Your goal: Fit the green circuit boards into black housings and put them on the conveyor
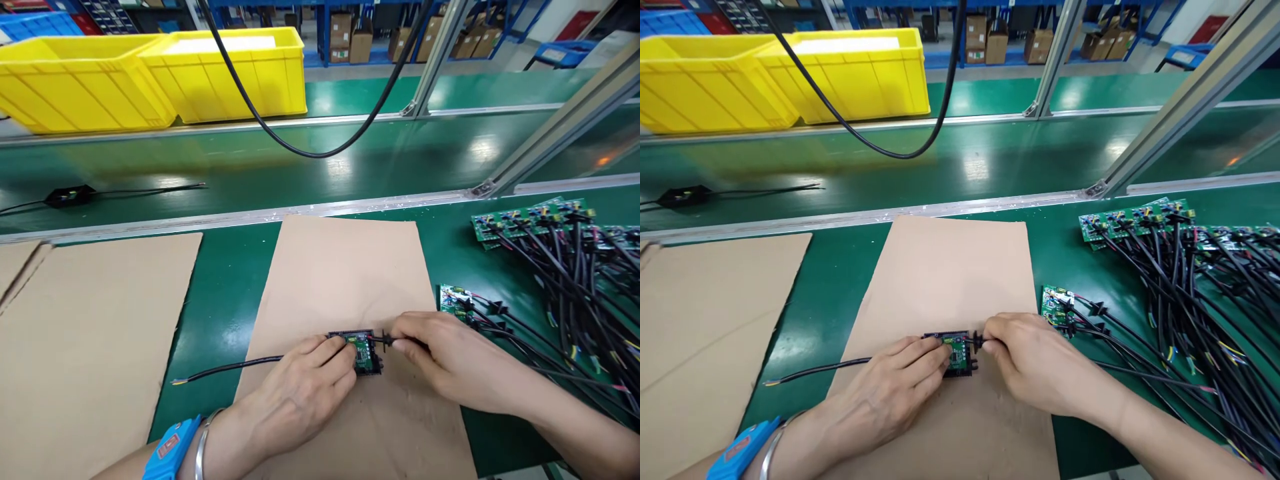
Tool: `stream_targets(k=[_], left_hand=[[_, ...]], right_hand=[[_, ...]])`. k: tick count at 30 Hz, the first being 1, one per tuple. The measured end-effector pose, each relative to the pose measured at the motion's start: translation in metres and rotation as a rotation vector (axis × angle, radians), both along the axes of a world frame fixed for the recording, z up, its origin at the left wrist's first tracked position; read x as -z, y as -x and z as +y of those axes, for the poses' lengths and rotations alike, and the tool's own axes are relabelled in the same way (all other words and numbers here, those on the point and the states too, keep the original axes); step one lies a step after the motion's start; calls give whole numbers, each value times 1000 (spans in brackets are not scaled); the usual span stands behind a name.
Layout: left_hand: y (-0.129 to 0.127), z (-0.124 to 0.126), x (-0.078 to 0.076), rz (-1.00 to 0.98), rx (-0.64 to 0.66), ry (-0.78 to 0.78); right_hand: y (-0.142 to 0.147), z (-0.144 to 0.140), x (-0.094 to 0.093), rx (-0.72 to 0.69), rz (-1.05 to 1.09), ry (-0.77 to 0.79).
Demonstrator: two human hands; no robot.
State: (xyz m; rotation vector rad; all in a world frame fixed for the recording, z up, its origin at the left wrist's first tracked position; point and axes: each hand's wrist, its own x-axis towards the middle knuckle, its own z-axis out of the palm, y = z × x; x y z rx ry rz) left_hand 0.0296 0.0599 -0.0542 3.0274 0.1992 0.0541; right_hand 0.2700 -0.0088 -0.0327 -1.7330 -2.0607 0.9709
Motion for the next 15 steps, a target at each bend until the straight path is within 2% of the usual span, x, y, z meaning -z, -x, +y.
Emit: stream_targets(k=[6,11,15], left_hand=[[1,-1,0,-3,-17,15],[0,0,2,-43,-9,9],[-2,0,-1,-47,-42,-3]], right_hand=[[14,4,13,-199,-86,-344],[3,-1,30,-267,-117,-450],[-1,-2,29,-287,-148,-462]])
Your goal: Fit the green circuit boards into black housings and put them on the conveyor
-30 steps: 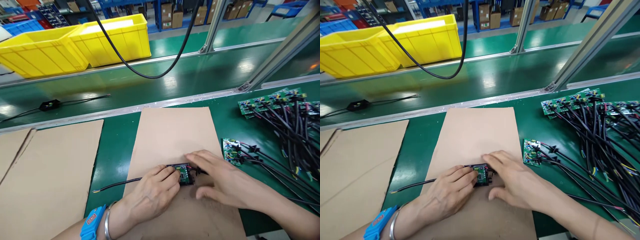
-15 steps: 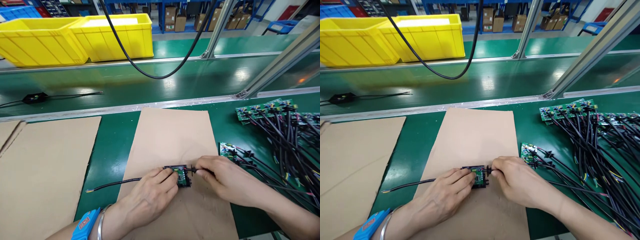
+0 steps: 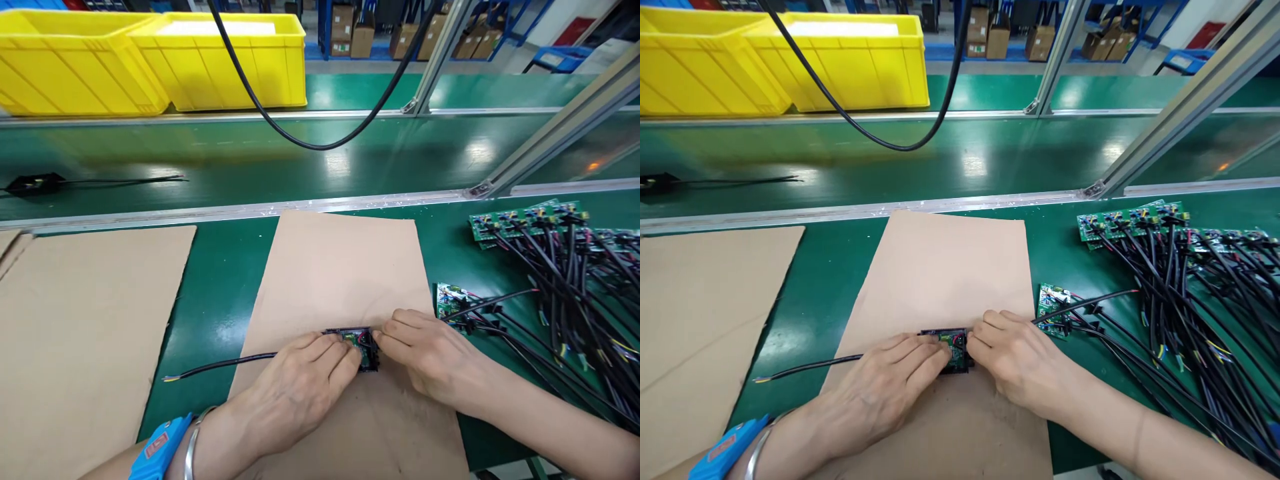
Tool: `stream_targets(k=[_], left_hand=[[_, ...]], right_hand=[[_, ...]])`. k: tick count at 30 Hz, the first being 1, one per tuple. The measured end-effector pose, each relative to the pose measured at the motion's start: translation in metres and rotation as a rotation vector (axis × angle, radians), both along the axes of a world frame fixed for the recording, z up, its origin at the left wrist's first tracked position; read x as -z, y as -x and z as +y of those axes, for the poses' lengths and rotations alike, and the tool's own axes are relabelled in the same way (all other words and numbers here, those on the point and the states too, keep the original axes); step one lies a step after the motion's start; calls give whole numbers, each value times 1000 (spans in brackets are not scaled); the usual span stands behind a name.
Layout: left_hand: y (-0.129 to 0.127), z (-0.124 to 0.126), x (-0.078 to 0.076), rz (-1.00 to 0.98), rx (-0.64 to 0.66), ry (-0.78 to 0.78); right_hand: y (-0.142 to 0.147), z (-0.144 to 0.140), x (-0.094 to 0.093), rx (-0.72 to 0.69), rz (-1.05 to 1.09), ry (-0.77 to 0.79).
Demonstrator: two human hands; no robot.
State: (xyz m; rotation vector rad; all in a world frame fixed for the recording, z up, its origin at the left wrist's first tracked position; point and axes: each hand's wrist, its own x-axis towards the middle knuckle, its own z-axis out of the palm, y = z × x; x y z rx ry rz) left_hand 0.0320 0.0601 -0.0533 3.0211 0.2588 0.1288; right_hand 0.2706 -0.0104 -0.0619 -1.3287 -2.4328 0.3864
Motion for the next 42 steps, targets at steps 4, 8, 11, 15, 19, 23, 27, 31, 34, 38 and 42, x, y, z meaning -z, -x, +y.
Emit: stream_targets(k=[4,8,11,15,19,23,27,31,34,38,42], left_hand=[[-4,-2,-6,79,8,-20],[-12,-6,-10,157,14,-69],[-20,-9,-15,188,-29,-91],[-22,-9,-15,146,-66,-12],[-9,-5,-7,57,-78,80],[-2,-3,-4,19,-70,84],[-5,-5,-7,37,-82,68],[-11,-10,-8,77,-59,-3],[-15,-13,-6,43,-58,-100],[-18,-14,-4,-5,-65,-164],[-18,-14,-4,15,-55,-148]], right_hand=[[1,1,-3,-2,-8,25],[7,1,0,-7,-99,-22],[13,-1,3,3,-215,-106],[12,-6,7,38,-213,-100],[4,-13,16,109,-63,-100],[1,-16,25,107,-9,-224],[2,-15,27,67,-13,-268],[3,-13,24,66,-19,-301],[3,-12,20,63,-19,-331],[3,-10,16,34,-63,-330],[7,-10,12,-4,-157,-310]])
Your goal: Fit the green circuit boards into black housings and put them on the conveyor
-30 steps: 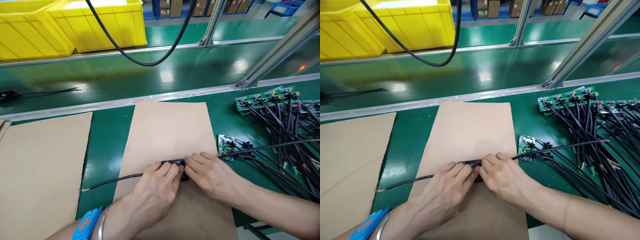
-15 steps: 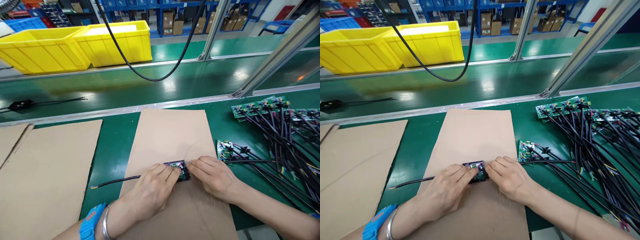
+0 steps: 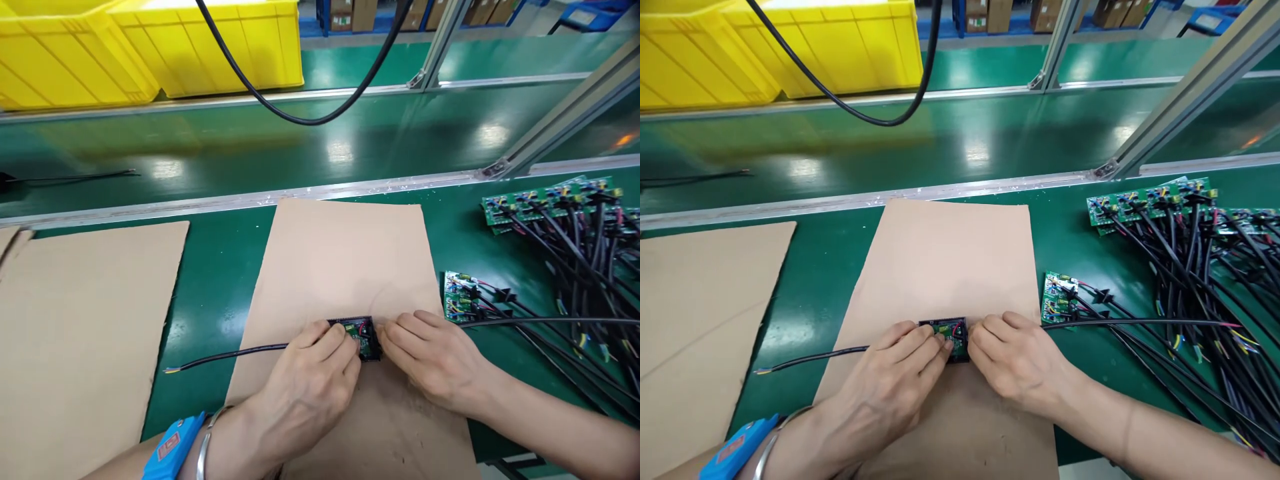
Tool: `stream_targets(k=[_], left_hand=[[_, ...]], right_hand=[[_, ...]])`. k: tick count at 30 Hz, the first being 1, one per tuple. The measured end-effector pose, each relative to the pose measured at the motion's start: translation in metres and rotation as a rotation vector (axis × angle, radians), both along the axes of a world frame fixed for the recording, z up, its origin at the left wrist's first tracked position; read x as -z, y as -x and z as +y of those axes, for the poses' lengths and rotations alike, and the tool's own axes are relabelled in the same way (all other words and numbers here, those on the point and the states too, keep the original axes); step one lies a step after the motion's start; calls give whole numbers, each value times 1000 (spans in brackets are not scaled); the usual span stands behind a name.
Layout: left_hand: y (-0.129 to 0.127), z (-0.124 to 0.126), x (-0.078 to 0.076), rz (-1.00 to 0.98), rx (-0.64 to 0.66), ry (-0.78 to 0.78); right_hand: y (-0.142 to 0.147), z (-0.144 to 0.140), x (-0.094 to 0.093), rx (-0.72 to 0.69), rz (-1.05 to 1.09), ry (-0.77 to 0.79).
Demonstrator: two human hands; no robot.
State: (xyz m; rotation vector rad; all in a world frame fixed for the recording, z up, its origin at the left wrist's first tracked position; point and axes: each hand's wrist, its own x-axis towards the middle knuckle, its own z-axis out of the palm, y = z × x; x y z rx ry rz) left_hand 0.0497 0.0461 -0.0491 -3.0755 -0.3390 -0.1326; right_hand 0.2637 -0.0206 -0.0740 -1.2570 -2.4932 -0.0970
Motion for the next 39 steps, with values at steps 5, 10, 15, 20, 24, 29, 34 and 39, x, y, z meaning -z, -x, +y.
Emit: stream_targets(k=[5,10,15,20,24,29,34,39], left_hand=[[1,2,-6,80,-53,100],[1,5,-8,119,-5,109],[-3,3,-7,177,28,47],[1,5,-3,115,30,95],[4,7,-2,61,41,93],[-5,6,-8,132,23,164],[-7,9,-12,84,0,227],[5,18,-16,-114,-57,396]], right_hand=[[1,0,4,-1,-72,9],[-5,-1,13,93,184,99],[-3,0,6,186,425,293],[-1,7,10,120,404,260],[-4,6,21,80,350,165],[-5,3,24,31,248,-34],[-6,5,20,40,292,32],[-8,4,20,87,400,98]])
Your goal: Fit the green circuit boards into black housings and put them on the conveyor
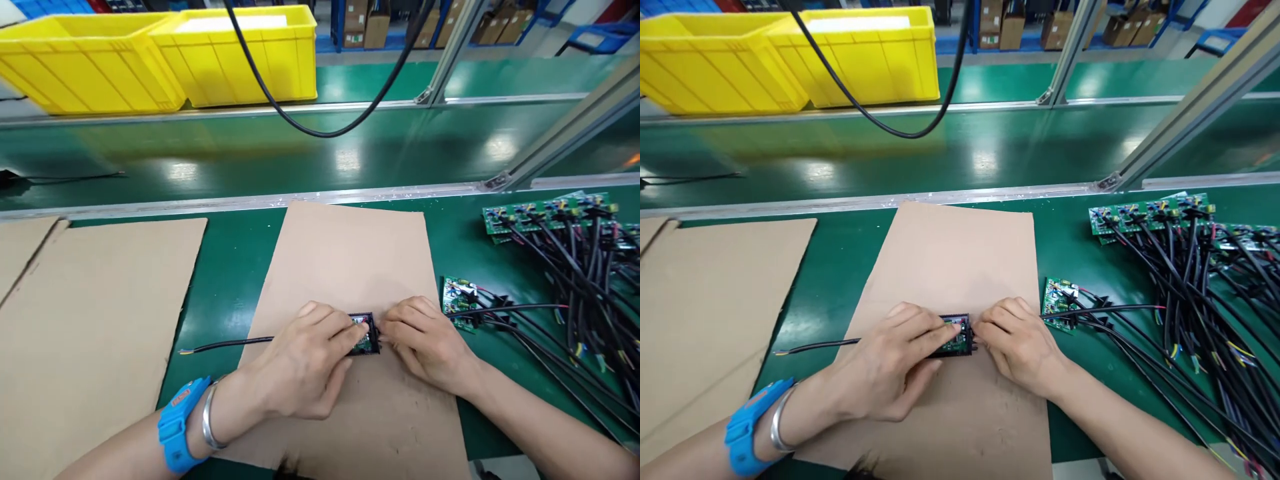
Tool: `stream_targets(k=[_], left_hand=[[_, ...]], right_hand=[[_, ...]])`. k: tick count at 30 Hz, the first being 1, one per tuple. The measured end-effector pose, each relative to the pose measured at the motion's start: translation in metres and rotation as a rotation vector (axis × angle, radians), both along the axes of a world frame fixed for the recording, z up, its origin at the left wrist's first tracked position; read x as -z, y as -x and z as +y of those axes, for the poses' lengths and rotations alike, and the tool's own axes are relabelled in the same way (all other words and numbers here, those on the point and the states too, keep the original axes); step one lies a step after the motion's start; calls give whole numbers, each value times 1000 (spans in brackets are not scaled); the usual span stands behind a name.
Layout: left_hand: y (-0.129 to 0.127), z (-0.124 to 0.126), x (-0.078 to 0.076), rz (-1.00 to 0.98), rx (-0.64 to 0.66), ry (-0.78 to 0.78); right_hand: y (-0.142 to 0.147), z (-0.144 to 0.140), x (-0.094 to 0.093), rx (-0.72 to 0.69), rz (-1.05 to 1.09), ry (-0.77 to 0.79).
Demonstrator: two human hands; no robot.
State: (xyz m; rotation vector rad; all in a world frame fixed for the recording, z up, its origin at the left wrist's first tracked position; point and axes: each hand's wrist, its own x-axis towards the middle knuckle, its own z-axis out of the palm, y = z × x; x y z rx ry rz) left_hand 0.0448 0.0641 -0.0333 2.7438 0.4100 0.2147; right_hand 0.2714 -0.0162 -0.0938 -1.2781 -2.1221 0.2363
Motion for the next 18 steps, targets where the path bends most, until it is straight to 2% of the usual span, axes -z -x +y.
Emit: stream_targets(k=[2,4,8,14,16,18], left_hand=[[4,0,2,-78,-47,-26],[7,-3,5,-99,-42,-70],[7,-19,15,-43,36,-132],[5,-37,22,68,57,-383],[4,-38,21,95,69,-381],[3,-34,19,90,70,-313]], right_hand=[[0,-2,-1,8,1,4],[0,-4,-2,20,3,6],[1,-6,-6,60,33,-19],[2,-5,-7,73,38,2],[3,-4,-8,46,41,27],[4,-4,-8,27,35,52]])
